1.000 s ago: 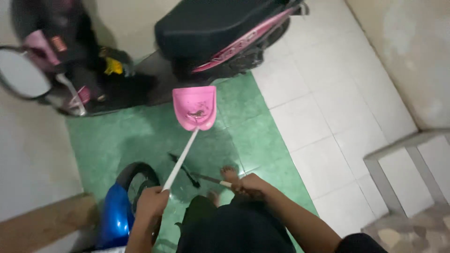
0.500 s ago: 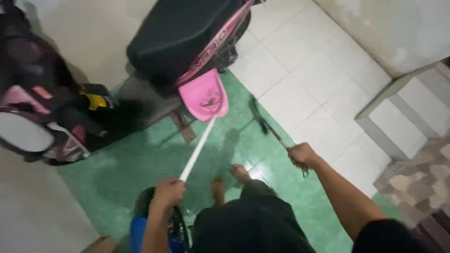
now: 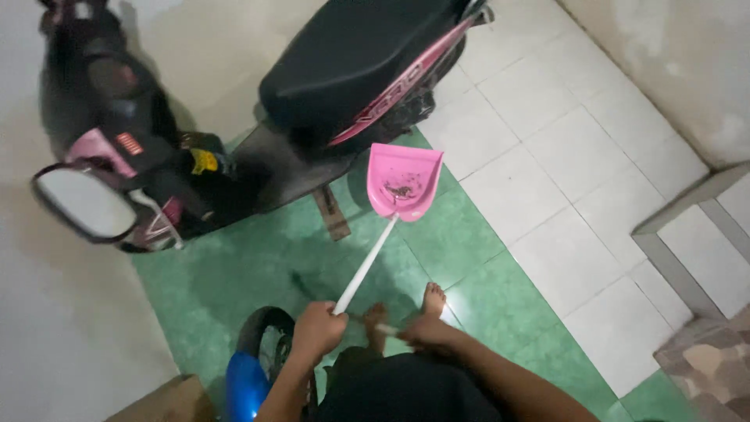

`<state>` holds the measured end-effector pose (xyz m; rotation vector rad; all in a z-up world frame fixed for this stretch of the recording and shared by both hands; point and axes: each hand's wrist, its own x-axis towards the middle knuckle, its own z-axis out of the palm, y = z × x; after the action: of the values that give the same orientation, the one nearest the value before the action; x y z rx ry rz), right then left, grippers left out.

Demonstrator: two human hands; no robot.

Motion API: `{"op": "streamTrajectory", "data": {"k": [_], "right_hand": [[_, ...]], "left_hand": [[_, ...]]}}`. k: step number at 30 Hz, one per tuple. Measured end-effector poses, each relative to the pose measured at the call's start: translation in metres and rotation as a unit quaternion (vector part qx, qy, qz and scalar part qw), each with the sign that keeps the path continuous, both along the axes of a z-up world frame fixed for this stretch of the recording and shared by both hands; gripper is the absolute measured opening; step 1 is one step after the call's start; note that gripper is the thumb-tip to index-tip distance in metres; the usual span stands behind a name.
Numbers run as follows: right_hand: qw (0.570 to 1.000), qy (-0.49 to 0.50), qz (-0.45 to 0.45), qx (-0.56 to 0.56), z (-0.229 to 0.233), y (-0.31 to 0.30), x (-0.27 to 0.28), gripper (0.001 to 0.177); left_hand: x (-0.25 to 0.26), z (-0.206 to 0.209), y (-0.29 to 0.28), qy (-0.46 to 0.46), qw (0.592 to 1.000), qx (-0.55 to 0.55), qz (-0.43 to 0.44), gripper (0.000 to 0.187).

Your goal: The recorder is sweeping the tiled floor and collecting debris into a pink dustpan.

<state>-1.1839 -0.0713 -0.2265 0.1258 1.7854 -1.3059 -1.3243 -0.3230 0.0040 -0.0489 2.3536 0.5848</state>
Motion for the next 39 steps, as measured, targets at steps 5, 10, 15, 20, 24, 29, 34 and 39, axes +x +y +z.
{"op": "streamTrajectory", "data": {"k": [5,10,15,20,24,29,34,39], "right_hand": [[0.989,-0.131,-0.061,0.004,0.036,0.031,-0.038,0.043],[0.929,-0.169,-0.327,-0.048,0.01,0.167,-0.001,0.033],[0.825,-0.273,-0.492,-0.043,0.087,0.299,0.032,0.015],[0.829,-0.204,-0.518,0.045,0.12,0.295,0.034,0.024],[0.884,-0.134,-0.437,0.1,0.14,0.262,0.017,0.038],[0.878,-0.146,-0.452,-0.058,0.128,0.225,-0.036,0.044],[0.866,-0.177,-0.461,-0.079,0.093,0.214,-0.097,0.023],[0.813,-0.122,-0.557,-0.117,0.013,0.295,-0.086,0.014]], "left_hand": [[-0.01,0.03,0.06,-0.032,0.999,-0.012,-0.003,0.039],[-0.019,0.039,0.11,-0.045,0.999,0.012,0.007,0.036],[-0.041,0.048,0.167,-0.013,0.999,-0.009,-0.032,0.037],[-0.058,0.056,0.224,0.043,0.996,0.044,-0.065,0.038],[-0.074,0.068,0.268,0.032,0.995,0.062,-0.069,0.038],[-0.107,0.068,0.304,0.055,0.989,0.062,-0.119,0.036],[-0.144,0.076,0.331,0.04,0.986,0.092,-0.136,0.034],[-0.198,0.036,0.339,0.11,0.963,0.097,-0.228,0.033]]}}
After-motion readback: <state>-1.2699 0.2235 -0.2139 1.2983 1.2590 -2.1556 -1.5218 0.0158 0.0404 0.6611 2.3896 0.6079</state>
